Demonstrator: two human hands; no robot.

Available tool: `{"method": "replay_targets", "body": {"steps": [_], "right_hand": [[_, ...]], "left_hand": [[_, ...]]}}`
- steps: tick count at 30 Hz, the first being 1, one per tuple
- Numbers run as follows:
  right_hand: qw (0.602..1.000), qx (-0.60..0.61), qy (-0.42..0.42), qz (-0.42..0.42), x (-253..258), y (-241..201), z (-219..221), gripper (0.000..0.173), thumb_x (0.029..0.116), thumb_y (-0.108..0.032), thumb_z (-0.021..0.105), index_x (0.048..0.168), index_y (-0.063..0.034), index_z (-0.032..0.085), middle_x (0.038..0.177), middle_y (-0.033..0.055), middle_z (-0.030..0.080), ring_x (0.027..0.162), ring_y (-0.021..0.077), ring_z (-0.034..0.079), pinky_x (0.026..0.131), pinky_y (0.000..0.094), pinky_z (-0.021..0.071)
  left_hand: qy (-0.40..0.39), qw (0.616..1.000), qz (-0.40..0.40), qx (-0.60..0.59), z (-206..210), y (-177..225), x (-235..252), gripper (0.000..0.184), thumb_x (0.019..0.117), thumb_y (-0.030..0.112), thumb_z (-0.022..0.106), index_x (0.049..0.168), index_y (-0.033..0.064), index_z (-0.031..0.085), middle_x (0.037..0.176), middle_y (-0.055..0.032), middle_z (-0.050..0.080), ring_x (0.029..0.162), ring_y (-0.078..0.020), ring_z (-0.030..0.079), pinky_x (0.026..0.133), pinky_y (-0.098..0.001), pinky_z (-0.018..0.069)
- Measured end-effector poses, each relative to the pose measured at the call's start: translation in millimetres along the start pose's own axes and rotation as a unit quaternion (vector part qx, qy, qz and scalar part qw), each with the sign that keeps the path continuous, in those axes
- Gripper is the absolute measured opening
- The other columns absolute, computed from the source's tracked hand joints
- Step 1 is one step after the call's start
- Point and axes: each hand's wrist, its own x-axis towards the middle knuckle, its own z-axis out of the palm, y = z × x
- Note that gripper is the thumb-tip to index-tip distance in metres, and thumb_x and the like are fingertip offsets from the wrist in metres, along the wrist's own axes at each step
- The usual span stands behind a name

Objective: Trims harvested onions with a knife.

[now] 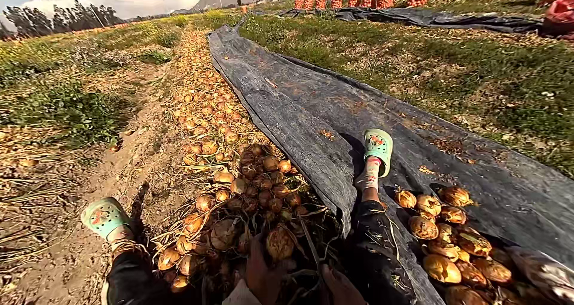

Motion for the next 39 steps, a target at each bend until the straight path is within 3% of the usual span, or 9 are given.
{"method": "replay_targets", "body": {"steps": [2,5,11,17,23,28,31,33,39], "right_hand": [[0.999,0.033,-0.022,0.006,6,10,-7,0.038,0.1048,-0.037,0.043,0.114,-0.0019,0.055,0.071,-0.0060,0.056,0.059,0.0042,0.055,0.060,0.0254,0.0518],[0.995,0.087,-0.036,-0.007,15,28,-14,0.078,0.0775,-0.065,0.072,0.120,-0.0021,0.056,0.085,-0.0060,0.064,0.070,0.0031,0.061,0.068,0.0251,0.0550],[0.964,0.238,0.046,0.114,10,67,-23,0.029,0.1071,-0.026,0.041,0.112,-0.0025,0.058,0.083,0.0022,0.069,0.072,0.0106,0.067,0.067,0.0306,0.0571],[0.955,0.243,0.159,0.058,7,40,-26,0.024,0.1068,-0.023,0.042,0.100,-0.0052,0.058,0.066,-0.0018,0.061,0.051,0.0062,0.055,0.047,0.0236,0.0485],[0.922,0.121,0.296,-0.216,23,4,-73,0.022,0.1008,-0.036,0.051,0.096,-0.0160,0.060,0.062,-0.0157,0.060,0.051,-0.0044,0.055,0.049,0.0146,0.0490],[0.904,0.073,0.346,-0.241,6,-23,-123,0.049,0.1100,-0.034,0.018,0.074,-0.0239,0.049,0.046,-0.0126,0.048,0.035,0.0008,0.044,0.034,0.0185,0.0405],[0.911,0.041,0.350,-0.215,-3,-19,-150,0.061,0.1087,-0.045,0.005,0.073,-0.0205,0.049,0.047,-0.0094,0.050,0.036,0.0036,0.047,0.036,0.0207,0.0420],[0.926,0.064,0.330,-0.170,-3,-11,-146,0.066,0.1070,-0.052,0.003,0.074,-0.0191,0.050,0.048,-0.0083,0.050,0.037,0.0045,0.048,0.037,0.0209,0.0431],[0.956,0.161,0.232,-0.083,3,-7,-86,0.046,0.1089,-0.036,0.021,0.085,-0.0131,0.053,0.051,-0.0077,0.052,0.039,0.0031,0.049,0.039,0.0185,0.0456]], "left_hand": [[-0.003,0.998,0.003,0.066,15,14,4,0.090,0.0689,0.032,0.090,0.133,-0.0114,0.044,0.108,-0.0164,0.072,0.097,-0.0174,0.073,0.087,-0.0354,0.0608],[-0.102,0.975,0.061,0.189,38,13,2,0.066,0.0837,0.028,0.082,0.127,-0.0140,0.057,0.113,-0.0253,0.072,0.101,-0.0336,0.073,0.090,-0.0461,0.0594],[-0.356,0.896,0.026,0.264,56,-3,-27,0.036,0.1009,0.005,0.058,0.133,-0.0089,0.062,0.128,-0.0316,0.065,0.121,-0.0463,0.064,0.107,-0.0541,0.0493],[-0.331,0.917,0.049,0.218,79,-6,-12,0.026,0.1011,0.003,0.055,0.120,-0.0101,0.067,0.111,-0.0282,0.072,0.107,-0.0426,0.071,0.098,-0.0523,0.0550],[-0.301,0.930,0.207,0.030,150,18,45,0.016,0.0945,-0.004,0.057,0.101,-0.0106,0.070,0.094,-0.0223,0.074,0.090,-0.0306,0.075,0.087,-0.0435,0.0599],[-0.233,0.961,0.127,0.073,169,-1,93,0.017,0.0970,-0.002,0.057,0.106,-0.0072,0.070,0.095,-0.0209,0.073,0.087,-0.0301,0.073,0.083,-0.0469,0.0596],[-0.371,0.846,-0.076,0.376,128,-20,135,0.037,0.1020,0.018,0.061,0.137,0.0066,0.061,0.138,-0.0193,0.061,0.123,-0.0373,0.063,0.102,-0.0578,0.0508],[-0.426,0.746,-0.124,0.496,111,-50,151,0.050,0.0951,0.009,0.065,0.144,0.0080,0.056,0.152,-0.0190,0.049,0.132,-0.0440,0.054,0.100,-0.0648,0.0496],[-0.472,0.657,-0.091,0.581,93,-89,158,0.044,0.1001,0.003,0.056,0.144,-0.0001,0.053,0.148,-0.0273,0.051,0.136,-0.0514,0.048,0.101,-0.0678,0.0467]]}}
